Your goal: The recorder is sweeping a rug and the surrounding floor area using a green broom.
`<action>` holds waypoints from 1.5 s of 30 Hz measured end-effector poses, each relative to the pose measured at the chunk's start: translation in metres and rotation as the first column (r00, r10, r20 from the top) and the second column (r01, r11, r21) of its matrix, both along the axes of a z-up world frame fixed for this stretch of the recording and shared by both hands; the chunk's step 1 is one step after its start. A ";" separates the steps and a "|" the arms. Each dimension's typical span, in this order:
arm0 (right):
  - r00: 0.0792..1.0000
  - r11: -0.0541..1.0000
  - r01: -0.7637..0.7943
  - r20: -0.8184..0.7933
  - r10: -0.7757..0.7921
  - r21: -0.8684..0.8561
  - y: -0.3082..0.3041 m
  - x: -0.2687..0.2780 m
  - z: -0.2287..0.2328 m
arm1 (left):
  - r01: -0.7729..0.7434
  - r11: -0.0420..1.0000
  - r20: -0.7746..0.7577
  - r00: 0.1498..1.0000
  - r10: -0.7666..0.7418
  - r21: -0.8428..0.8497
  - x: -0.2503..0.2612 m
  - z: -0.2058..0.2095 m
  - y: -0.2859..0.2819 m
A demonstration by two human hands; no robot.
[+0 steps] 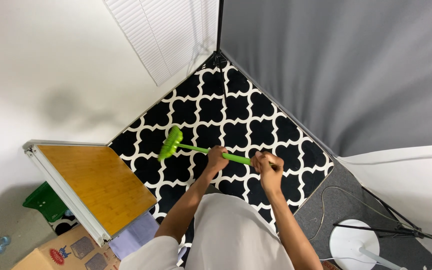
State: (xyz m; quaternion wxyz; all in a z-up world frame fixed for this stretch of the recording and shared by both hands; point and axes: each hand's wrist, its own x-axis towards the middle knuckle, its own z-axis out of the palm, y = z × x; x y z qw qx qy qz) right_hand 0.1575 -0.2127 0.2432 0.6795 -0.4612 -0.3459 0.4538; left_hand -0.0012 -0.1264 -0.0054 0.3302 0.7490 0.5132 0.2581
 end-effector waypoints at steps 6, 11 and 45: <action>0.975 0.983 0.167 0.137 -0.175 0.071 -0.039 0.073 0.076 | 0.218 0.975 0.139 0.968 -0.211 -0.037 0.118 0.063 -0.045; 0.962 0.965 0.213 0.139 -0.235 0.155 -0.053 0.083 0.103 | 0.393 0.885 0.233 0.912 -0.338 -0.251 0.144 0.104 -0.056; 0.887 0.948 -0.083 0.456 -0.070 0.306 -0.006 0.053 0.111 | 0.500 0.855 0.772 0.596 -0.223 -0.139 0.117 0.250 -0.028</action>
